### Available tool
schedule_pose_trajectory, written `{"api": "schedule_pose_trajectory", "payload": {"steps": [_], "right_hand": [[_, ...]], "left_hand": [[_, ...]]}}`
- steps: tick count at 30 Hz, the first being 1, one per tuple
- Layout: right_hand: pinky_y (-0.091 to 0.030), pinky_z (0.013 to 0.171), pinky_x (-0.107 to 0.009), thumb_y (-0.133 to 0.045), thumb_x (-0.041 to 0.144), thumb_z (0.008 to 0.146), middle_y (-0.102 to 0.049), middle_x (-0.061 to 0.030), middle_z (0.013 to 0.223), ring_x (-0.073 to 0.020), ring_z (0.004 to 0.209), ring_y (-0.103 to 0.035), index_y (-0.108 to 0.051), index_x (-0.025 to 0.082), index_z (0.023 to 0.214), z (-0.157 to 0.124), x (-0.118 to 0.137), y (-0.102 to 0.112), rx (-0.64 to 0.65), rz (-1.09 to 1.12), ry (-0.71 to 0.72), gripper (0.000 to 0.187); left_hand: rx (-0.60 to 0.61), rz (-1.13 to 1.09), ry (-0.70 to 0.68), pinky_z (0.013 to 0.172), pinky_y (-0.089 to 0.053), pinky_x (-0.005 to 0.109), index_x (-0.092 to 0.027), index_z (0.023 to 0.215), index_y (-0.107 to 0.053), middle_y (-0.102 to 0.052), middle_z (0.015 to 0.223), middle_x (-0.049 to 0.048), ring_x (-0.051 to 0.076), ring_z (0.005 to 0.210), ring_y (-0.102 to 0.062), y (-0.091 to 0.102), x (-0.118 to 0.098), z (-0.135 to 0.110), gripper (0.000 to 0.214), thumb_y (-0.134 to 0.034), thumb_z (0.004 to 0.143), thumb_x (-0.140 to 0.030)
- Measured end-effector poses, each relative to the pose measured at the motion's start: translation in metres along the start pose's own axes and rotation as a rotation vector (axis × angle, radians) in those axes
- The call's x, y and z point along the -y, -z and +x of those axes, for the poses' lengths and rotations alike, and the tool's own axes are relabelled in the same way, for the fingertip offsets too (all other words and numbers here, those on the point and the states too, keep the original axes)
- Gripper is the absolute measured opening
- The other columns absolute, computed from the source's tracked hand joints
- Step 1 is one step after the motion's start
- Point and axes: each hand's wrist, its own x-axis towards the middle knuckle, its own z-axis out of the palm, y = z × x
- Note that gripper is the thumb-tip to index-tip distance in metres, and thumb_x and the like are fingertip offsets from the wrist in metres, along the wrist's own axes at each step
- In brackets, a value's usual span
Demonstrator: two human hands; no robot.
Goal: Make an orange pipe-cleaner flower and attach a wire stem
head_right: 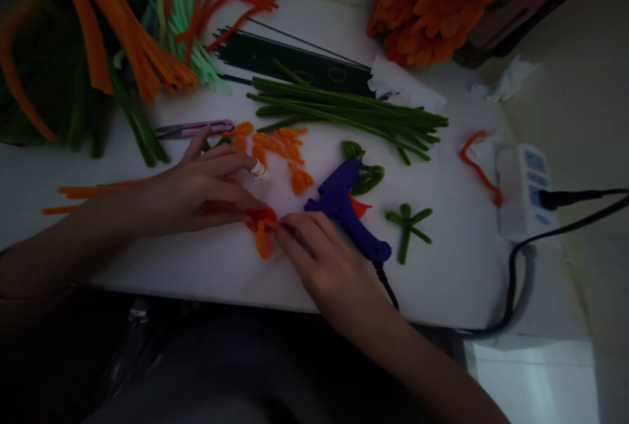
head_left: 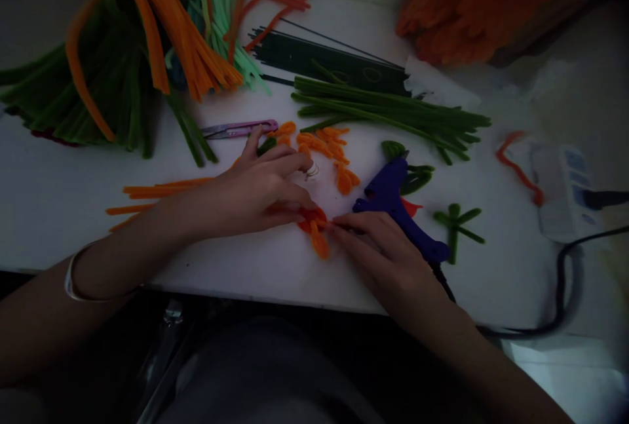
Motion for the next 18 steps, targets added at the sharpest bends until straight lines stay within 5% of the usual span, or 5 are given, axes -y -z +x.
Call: {"api": "schedule_pose_trajectory", "payload": {"steps": [18], "right_hand": [[-0.05, 0.086, -0.04, -0.044, 0.002, 0.092, -0.058, -0.0164, 0.112, -0.0251, 0.1, -0.051, -0.059, 0.002, 0.116, 0.0094, 0.001, 0.0026, 0.044, -0.033, 0.014, 0.028]], "left_hand": [[0.005, 0.002, 0.01, 0.11, -0.005, 0.067, -0.027, 0.096, -0.072, -0.054, 0.108, 0.0003, 0.023, 0.113, -0.05, -0.0038, 0.0017, -0.0009, 0.026, -0.048, 0.094, -0.037]]}}
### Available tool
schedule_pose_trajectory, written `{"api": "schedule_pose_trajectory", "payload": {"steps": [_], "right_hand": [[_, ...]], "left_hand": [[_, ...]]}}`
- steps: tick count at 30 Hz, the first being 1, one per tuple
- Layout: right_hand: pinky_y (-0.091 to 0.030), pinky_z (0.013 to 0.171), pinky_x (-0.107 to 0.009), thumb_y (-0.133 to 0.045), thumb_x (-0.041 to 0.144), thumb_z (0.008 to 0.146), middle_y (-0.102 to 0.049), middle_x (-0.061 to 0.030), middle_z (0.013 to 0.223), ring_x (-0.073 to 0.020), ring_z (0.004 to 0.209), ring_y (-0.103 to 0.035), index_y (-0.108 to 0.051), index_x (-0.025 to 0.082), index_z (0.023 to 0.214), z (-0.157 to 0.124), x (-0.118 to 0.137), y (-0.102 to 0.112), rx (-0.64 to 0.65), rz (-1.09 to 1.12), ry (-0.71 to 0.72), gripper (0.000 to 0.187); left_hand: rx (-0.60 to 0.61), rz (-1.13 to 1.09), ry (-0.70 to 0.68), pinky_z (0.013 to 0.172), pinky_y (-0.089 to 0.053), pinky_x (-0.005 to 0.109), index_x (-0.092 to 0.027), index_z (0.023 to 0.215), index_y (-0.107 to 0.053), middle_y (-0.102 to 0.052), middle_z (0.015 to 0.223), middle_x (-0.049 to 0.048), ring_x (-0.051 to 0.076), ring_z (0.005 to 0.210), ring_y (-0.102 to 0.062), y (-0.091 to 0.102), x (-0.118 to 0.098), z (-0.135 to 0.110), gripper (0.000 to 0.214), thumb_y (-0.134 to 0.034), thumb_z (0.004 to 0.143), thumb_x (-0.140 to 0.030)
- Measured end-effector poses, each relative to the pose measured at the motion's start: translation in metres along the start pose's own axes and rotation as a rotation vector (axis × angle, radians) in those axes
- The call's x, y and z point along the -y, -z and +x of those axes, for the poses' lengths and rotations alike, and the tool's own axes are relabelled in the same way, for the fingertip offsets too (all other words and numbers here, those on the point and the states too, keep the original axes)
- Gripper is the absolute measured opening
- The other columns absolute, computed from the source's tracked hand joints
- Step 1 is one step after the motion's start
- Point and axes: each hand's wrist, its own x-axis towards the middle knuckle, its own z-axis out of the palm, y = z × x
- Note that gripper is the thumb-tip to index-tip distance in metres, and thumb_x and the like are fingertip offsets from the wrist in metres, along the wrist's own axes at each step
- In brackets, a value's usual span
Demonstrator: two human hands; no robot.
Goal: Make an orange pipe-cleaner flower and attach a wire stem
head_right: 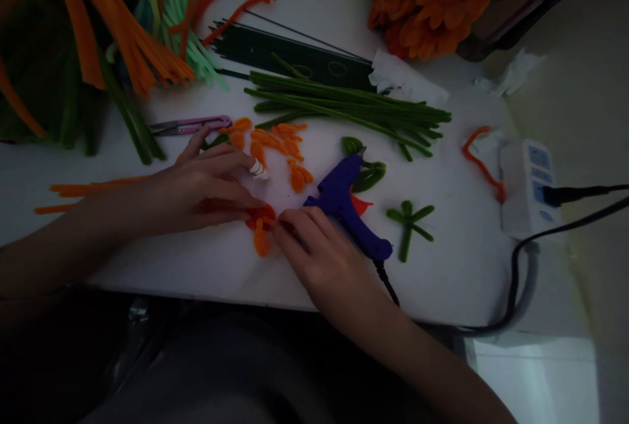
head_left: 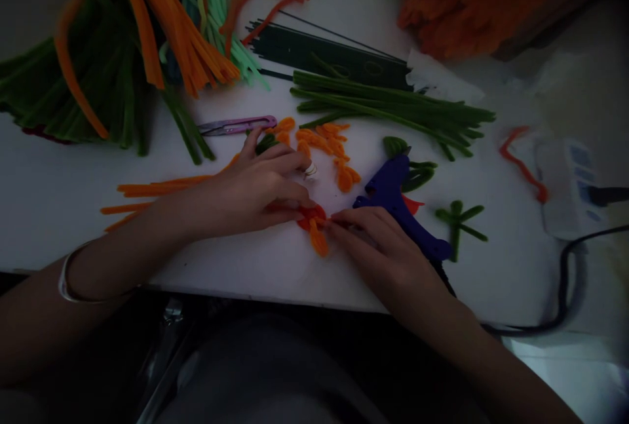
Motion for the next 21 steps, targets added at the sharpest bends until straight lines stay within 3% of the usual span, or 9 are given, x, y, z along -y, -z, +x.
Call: {"api": "schedule_pose_trajectory", "payload": {"steps": [5, 10, 21], "right_hand": [[-0.051, 0.086, -0.042, -0.05, 0.001, 0.09, -0.058, -0.0152, 0.115, -0.0258, 0.103, -0.053, -0.059, 0.008, 0.118, -0.003, -0.002, -0.001, -0.016, -0.011, -0.018, 0.031], [-0.052, 0.084, -0.035, -0.056, 0.004, 0.089, -0.063, -0.0121, 0.107, -0.0203, 0.095, -0.056, -0.06, 0.008, 0.113, -0.006, -0.005, -0.002, -0.135, -0.019, -0.044, 0.025], [-0.05, 0.086, -0.034, -0.059, 0.007, 0.088, -0.063, -0.012, 0.109, -0.0211, 0.096, -0.054, -0.059, 0.007, 0.114, -0.011, -0.008, 0.004, -0.066, -0.026, -0.038, 0.026]], "left_hand": [[-0.016, 0.011, -0.02, 0.108, -0.008, 0.07, -0.029, 0.096, -0.071, -0.053, 0.111, 0.0018, 0.025, 0.113, -0.052, 0.0, 0.001, 0.0, 0.021, -0.052, 0.093, -0.034], [-0.004, 0.015, -0.015, 0.108, -0.009, 0.069, -0.026, 0.094, -0.071, -0.054, 0.106, 0.0012, 0.025, 0.112, -0.052, 0.002, -0.001, 0.0, 0.022, -0.05, 0.093, -0.034], [-0.041, 0.018, -0.038, 0.109, -0.003, 0.069, -0.022, 0.086, -0.069, -0.053, 0.107, 0.001, 0.023, 0.112, -0.051, -0.002, 0.003, 0.0, 0.026, -0.051, 0.092, -0.039]]}}
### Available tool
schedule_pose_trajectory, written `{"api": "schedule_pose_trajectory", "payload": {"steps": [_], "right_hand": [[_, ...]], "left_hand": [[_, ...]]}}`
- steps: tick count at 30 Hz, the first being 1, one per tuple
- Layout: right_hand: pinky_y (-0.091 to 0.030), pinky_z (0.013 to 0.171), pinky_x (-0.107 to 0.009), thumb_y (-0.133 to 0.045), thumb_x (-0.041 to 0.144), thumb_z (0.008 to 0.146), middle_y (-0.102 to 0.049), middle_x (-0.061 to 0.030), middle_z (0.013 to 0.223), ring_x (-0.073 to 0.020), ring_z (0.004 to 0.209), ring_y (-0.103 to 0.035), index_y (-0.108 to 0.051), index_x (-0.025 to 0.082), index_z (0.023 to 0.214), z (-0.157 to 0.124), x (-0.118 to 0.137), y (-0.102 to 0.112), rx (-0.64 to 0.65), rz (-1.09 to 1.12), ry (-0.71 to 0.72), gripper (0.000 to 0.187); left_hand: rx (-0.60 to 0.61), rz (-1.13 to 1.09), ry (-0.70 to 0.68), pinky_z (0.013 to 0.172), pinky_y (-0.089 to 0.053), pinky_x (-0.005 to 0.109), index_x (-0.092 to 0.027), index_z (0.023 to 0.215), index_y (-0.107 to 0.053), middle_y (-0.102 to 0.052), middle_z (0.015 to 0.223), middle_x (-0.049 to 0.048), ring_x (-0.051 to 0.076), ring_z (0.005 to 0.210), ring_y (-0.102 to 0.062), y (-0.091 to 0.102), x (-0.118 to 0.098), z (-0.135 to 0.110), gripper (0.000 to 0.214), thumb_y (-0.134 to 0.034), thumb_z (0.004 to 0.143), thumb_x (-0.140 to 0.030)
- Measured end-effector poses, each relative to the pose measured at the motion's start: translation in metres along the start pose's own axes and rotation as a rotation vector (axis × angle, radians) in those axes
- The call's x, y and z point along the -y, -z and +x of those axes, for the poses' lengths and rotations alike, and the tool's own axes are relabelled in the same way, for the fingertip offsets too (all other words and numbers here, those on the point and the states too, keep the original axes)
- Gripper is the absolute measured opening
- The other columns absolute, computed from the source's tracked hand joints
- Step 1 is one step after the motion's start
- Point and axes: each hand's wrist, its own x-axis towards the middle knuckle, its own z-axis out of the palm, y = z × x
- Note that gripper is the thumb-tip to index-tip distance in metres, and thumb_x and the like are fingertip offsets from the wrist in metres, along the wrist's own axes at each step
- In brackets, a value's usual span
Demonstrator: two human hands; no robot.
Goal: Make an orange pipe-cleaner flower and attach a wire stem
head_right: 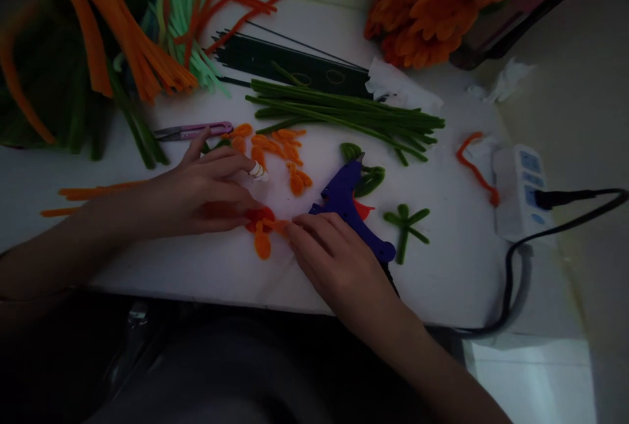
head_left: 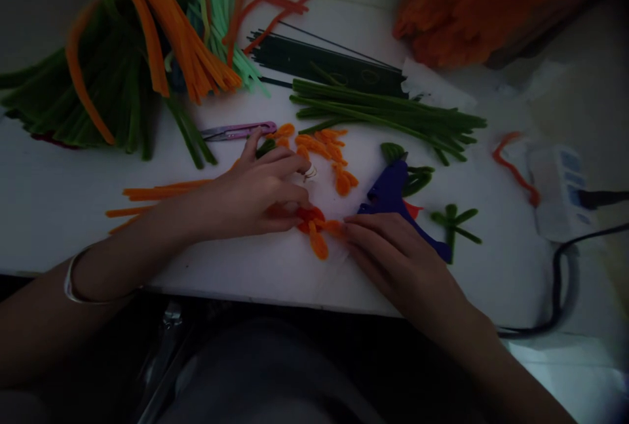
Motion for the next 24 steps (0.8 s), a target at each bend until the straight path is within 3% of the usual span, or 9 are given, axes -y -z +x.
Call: {"api": "schedule_pose_trajectory", "payload": {"steps": [4, 9, 18, 24], "right_hand": [[-0.048, 0.089, -0.037, -0.061, 0.004, 0.086, -0.061, -0.0114, 0.118, -0.0227, 0.1, -0.053, -0.057, 0.008, 0.12, -0.002, -0.001, -0.004, 0.004, -0.031, 0.027, 0.035], [-0.048, 0.087, -0.037, -0.061, 0.004, 0.086, -0.063, -0.0098, 0.117, -0.0228, 0.098, -0.054, -0.058, 0.01, 0.12, 0.0, 0.0, -0.009, -0.003, -0.067, 0.001, 0.035], [-0.048, 0.086, -0.037, -0.067, 0.004, 0.081, -0.066, -0.0055, 0.112, -0.0224, 0.096, -0.055, -0.06, 0.013, 0.115, 0.005, 0.004, -0.01, -0.019, -0.082, -0.031, 0.036], [-0.049, 0.077, -0.034, -0.063, 0.017, 0.088, -0.07, -0.0026, 0.087, -0.018, 0.079, -0.058, -0.068, 0.012, 0.094, 0.015, 0.007, -0.011, -0.085, -0.082, -0.081, 0.009]], "left_hand": [[-0.015, 0.0, -0.007, 0.107, -0.003, 0.07, -0.021, 0.083, -0.068, -0.053, 0.107, 0.002, 0.024, 0.112, -0.051, 0.0, -0.001, 0.0, 0.026, -0.052, 0.092, -0.038], [-0.032, 0.009, -0.025, 0.104, -0.01, 0.072, -0.022, 0.083, -0.068, -0.055, 0.106, 0.0032, 0.025, 0.109, -0.053, 0.001, -0.002, 0.0, 0.021, -0.054, 0.091, -0.035], [-0.044, 0.007, -0.02, 0.107, -0.007, 0.069, -0.023, 0.084, -0.068, -0.054, 0.109, 0.002, 0.023, 0.111, -0.052, -0.002, -0.001, -0.001, 0.023, -0.053, 0.092, -0.038], [-0.045, 0.034, -0.007, 0.109, -0.009, 0.069, -0.023, 0.083, -0.067, -0.055, 0.107, 0.0005, 0.022, 0.111, -0.053, -0.002, -0.001, -0.001, 0.023, -0.052, 0.091, -0.038]]}}
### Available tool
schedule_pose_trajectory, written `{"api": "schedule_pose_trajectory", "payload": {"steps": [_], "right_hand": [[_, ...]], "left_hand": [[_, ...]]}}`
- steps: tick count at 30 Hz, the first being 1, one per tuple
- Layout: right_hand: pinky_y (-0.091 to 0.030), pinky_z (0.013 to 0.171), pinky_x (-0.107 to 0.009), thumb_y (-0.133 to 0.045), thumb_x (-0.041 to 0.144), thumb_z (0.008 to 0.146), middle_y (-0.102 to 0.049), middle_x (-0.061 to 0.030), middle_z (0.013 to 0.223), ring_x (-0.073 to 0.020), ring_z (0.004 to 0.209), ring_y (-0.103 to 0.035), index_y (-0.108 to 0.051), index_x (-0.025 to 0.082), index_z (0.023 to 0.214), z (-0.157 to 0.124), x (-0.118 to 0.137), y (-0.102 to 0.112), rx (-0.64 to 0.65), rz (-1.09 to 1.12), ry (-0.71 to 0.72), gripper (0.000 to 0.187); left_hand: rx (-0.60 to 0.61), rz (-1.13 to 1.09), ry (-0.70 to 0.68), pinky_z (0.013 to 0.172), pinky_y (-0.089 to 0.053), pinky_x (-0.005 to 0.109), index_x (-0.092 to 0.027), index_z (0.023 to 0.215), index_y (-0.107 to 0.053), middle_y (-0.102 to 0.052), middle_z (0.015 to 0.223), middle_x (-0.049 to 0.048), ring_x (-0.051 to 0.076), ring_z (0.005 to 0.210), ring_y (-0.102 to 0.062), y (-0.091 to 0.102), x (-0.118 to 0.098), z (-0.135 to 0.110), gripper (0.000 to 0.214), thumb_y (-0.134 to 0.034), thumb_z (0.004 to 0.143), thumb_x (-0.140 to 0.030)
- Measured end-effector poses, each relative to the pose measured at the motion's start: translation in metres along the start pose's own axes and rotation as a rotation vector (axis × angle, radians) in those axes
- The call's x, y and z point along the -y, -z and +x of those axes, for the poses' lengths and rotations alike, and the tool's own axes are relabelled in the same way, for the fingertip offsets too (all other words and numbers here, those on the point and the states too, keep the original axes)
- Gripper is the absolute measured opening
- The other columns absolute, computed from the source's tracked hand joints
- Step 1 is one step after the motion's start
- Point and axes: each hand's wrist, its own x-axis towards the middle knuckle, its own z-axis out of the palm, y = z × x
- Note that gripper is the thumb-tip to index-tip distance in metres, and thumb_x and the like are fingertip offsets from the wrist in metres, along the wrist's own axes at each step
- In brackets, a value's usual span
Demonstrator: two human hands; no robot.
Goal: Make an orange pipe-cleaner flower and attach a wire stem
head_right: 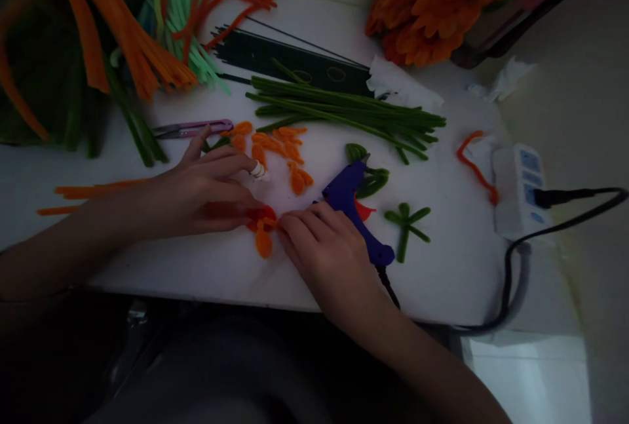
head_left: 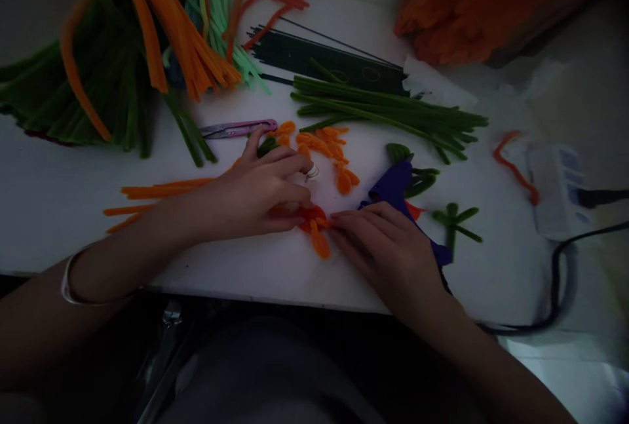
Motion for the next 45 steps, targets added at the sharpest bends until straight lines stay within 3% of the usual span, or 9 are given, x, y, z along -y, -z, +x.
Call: {"api": "schedule_pose_trajectory", "payload": {"steps": [13, 22, 36, 40, 45], "right_hand": [[-0.05, 0.074, -0.033, -0.063, 0.019, 0.088, -0.071, -0.004, 0.082, -0.0181, 0.074, -0.059, -0.07, 0.011, 0.086, 0.008, 0.004, -0.002, -0.027, -0.043, 0.045, 0.011], [-0.051, 0.075, -0.034, -0.059, 0.014, 0.089, -0.071, -0.0065, 0.086, -0.0181, 0.076, -0.059, -0.068, 0.013, 0.084, 0.008, 0.006, -0.001, -0.033, -0.037, 0.093, 0.011], [-0.051, 0.073, -0.034, -0.055, 0.008, 0.089, -0.069, -0.0083, 0.086, -0.0193, 0.078, -0.056, -0.068, 0.011, 0.084, 0.008, 0.005, -0.004, -0.009, -0.047, 0.144, 0.014], [-0.051, 0.075, -0.035, -0.059, 0.011, 0.088, -0.07, -0.0076, 0.093, -0.0204, 0.082, -0.058, -0.068, 0.014, 0.091, 0.006, 0.004, 0.001, 0.008, -0.014, 0.1, 0.01], [-0.05, 0.078, -0.033, -0.061, 0.011, 0.088, -0.07, -0.004, 0.097, -0.0177, 0.083, -0.059, -0.066, 0.019, 0.098, 0.003, 0.008, 0.012, -0.088, 0.085, 0.038, 0.013]], "left_hand": [[-0.02, 0.008, -0.007, 0.114, 0.0, 0.064, -0.025, 0.084, -0.067, -0.055, 0.107, -0.0002, 0.02, 0.113, -0.052, -0.004, 0.001, -0.002, 0.028, -0.046, 0.094, -0.042], [0.017, -0.019, -0.003, 0.111, -0.006, 0.066, -0.027, 0.092, -0.071, -0.055, 0.109, 0.0022, 0.022, 0.112, -0.052, -0.002, 0.0, 0.0, 0.021, -0.053, 0.094, -0.038], [0.024, -0.008, 0.019, 0.109, -0.007, 0.07, -0.025, 0.085, -0.069, -0.056, 0.108, 0.0019, 0.021, 0.109, -0.053, 0.0, -0.002, 0.001, 0.023, -0.051, 0.093, -0.036], [0.024, -0.016, 0.016, 0.11, -0.005, 0.069, -0.026, 0.087, -0.07, -0.056, 0.108, 0.0017, 0.022, 0.11, -0.052, 0.0, -0.001, 0.0, 0.021, -0.053, 0.092, -0.037], [0.011, -0.016, 0.006, 0.111, -0.002, 0.066, -0.026, 0.089, -0.069, -0.055, 0.109, 0.0002, 0.022, 0.114, -0.052, 0.0, 0.0, -0.002, 0.021, -0.051, 0.093, -0.037]]}}
